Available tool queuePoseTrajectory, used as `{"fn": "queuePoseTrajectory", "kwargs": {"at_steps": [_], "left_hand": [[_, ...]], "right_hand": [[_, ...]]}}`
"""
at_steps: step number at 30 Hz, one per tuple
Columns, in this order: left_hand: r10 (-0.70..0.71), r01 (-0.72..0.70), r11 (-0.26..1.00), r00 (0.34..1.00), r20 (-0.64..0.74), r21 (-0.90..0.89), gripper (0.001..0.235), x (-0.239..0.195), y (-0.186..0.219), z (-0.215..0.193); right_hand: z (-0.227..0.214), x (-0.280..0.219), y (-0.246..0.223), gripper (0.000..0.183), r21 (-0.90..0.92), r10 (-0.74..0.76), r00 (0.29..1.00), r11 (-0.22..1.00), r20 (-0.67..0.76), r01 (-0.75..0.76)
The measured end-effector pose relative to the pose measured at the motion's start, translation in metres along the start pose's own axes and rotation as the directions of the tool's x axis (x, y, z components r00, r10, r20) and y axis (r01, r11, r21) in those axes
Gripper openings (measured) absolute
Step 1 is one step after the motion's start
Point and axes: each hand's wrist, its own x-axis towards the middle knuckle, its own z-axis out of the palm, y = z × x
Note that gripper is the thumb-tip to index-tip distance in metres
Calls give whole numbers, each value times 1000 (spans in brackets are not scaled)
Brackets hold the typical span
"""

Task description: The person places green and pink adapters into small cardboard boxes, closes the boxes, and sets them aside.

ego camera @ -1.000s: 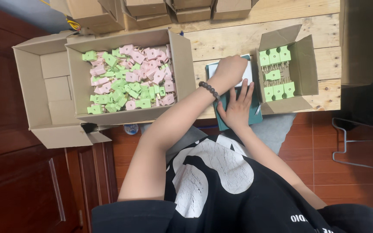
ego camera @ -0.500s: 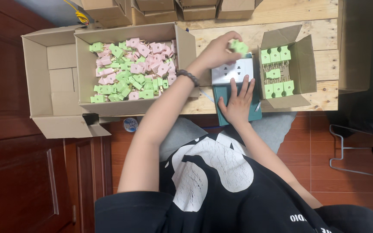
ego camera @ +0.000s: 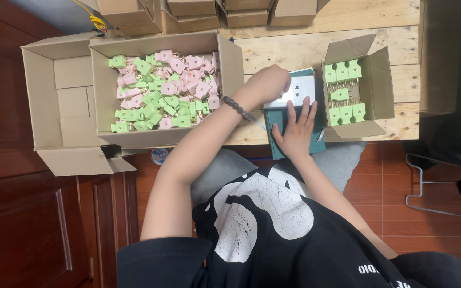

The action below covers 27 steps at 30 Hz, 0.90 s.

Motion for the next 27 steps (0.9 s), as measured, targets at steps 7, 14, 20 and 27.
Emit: {"fn": "queuePoseTrajectory", "kwargs": {"at_steps": [7, 14, 20, 27], "left_hand": [[48, -43, 990, 998, -38, 136, 12, 33, 0, 57], [107, -81, 982, 982, -153, 169, 6, 31, 2, 57], [55, -22, 972, 989, -136, 235, 7, 42, -21, 78], [10, -19, 989, 998, -64, -144, 34, -17, 37, -38]], "right_hand": [[3, -1, 4, 81, -1, 0, 1000, 1000, -9, 0], [3, 1, 4, 80, -18, -10, 999, 1000, -43, 9], [4, 0, 3, 80, -24, -6, 999, 1000, -32, 5], [1, 0, 1, 80, -13, -16, 999, 1000, -43, 15]]}}
